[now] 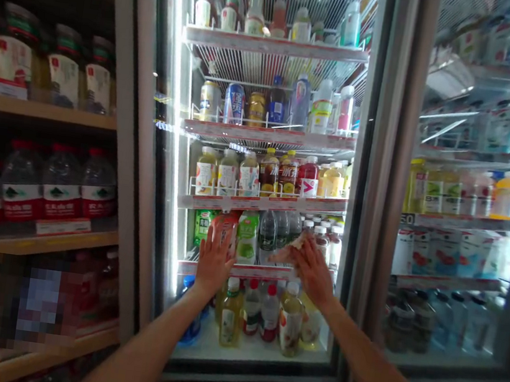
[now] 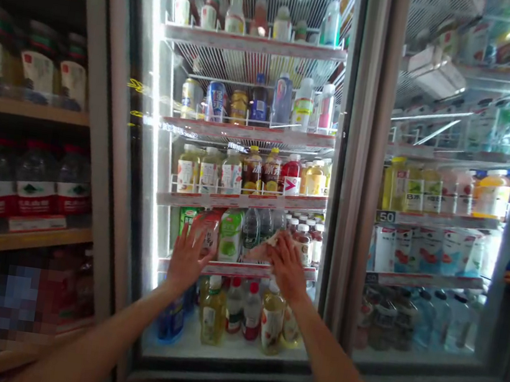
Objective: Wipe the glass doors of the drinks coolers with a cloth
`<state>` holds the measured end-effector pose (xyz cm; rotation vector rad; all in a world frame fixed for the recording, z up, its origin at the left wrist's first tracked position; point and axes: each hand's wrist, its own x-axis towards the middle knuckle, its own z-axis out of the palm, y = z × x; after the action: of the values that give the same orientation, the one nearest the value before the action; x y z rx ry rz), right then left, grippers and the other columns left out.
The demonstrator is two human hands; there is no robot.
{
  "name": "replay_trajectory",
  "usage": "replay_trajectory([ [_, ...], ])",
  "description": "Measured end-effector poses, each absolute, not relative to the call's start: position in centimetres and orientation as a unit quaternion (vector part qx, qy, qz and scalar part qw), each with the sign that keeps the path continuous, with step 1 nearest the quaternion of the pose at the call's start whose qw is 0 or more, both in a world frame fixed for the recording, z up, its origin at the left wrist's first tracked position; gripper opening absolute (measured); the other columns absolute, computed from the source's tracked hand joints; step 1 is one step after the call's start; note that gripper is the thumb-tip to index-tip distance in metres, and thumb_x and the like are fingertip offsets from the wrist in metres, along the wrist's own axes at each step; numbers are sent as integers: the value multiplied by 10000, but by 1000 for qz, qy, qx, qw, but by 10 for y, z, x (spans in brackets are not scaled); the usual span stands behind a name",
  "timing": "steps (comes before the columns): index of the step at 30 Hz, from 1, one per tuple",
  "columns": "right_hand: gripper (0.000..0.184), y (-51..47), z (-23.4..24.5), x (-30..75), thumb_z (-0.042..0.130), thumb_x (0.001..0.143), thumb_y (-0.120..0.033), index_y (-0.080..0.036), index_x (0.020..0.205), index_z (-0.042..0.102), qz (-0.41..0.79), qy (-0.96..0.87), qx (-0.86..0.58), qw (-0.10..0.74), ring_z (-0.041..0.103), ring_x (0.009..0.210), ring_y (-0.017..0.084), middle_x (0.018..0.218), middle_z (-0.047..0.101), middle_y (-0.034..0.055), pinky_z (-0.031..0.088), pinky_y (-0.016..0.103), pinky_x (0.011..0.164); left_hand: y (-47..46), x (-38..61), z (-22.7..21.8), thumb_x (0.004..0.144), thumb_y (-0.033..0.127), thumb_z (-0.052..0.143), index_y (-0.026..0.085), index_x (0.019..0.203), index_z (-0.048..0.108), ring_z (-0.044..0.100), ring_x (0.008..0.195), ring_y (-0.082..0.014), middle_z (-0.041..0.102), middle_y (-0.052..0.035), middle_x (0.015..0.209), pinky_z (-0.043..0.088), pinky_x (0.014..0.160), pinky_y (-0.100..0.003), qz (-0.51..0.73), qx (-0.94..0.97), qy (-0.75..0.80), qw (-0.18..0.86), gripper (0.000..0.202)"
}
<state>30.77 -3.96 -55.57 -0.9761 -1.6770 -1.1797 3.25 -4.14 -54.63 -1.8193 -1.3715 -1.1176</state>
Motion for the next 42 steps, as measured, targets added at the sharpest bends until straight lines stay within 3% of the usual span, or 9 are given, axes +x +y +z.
replay_trajectory([
  [4, 473, -36, -519, 348, 419, 859, -164, -151, 1332, 406, -455, -559, -480, 501, 146, 1375, 294, 1475, 211, 164, 331, 503, 1039, -45, 30, -548, 786, 263, 581, 214, 1378, 320, 106, 1379, -300, 199, -116, 1488, 250, 1073, -512, -409, -690, -521, 291, 648],
  [6, 528, -42, -544, 361, 413, 864, -166, -168, 1384, 321, -453, -553, -490, 499, 127, 1376, 308, 1493, 155, 156, 336, 516, 1036, -48, 29, -553, 778, 245, 587, 220, 1375, 323, 103, 1380, -294, 192, -110, 1490, 256, 1073, -506, -402, -697, -517, 292, 654],
  [10, 658, -54, -642, 366, 382, 851, -109, -234, 1445, 127, -446, -610, -492, 433, 127, 1372, 317, 1513, 68, 129, 428, 507, 975, -49, 27, -571, 748, 208, 612, 212, 1359, 354, 127, 1375, -300, 219, -114, 1482, 290, 1060, -494, -388, -707, -503, 310, 663],
  [13, 698, -47, -652, 361, 372, 835, -69, -265, 1447, 99, -451, -612, -480, 438, 145, 1367, 319, 1514, 86, 114, 442, 507, 967, -46, 28, -585, 735, 192, 617, 206, 1356, 357, 138, 1372, -302, 233, -122, 1476, 305, 1054, -491, -391, -699, -504, 325, 673],
  [18, 583, -34, -569, 327, 399, 852, -97, -182, 1410, 252, -456, -609, -425, 490, 110, 1376, 320, 1507, 96, 146, 375, 533, 1016, -50, 30, -589, 731, 201, 616, 203, 1359, 351, 118, 1373, -305, 208, -125, 1482, 290, 1061, -498, -379, -709, -511, 304, 682],
  [25, 526, -38, -587, 260, 407, 780, 3, -176, 1268, 484, -465, -753, -305, 352, 147, 1381, 241, 1429, 351, 98, 390, 457, 1028, -54, 19, -588, 728, 148, 583, 224, 1333, 383, 152, 1373, -264, 250, -103, 1472, 297, 1067, -476, -372, -732, -490, 294, 642],
  [31, 471, -31, -527, 221, 414, 838, -75, -140, 1303, 453, -472, -681, -372, 418, 108, 1386, 258, 1418, 362, 134, 322, 478, 1056, -57, 1, -574, 763, 182, 555, 163, 1322, 405, 217, 1357, -275, 263, -138, 1459, 274, 1080, -481, -374, -703, -523, 303, 578],
  [37, 511, -32, -547, 190, 413, 781, -22, -152, 1268, 495, -487, -772, -262, 314, 170, 1375, 235, 1391, 418, 80, 343, 434, 1048, -58, -19, -564, 792, 205, 515, 170, 1322, 407, 222, 1356, -275, 317, -107, 1442, 279, 1075, -490, -352, -702, -527, 325, 541],
  [42, 557, -28, -516, 167, 386, 795, -24, -162, 1333, 418, -464, -719, -330, 398, 135, 1384, 239, 1433, 350, 91, 288, 468, 1068, -55, -26, -567, 783, 197, 519, 154, 1336, 379, 235, 1354, -271, 314, -129, 1442, 294, 1070, -474, -374, -677, -543, 327, 571],
])
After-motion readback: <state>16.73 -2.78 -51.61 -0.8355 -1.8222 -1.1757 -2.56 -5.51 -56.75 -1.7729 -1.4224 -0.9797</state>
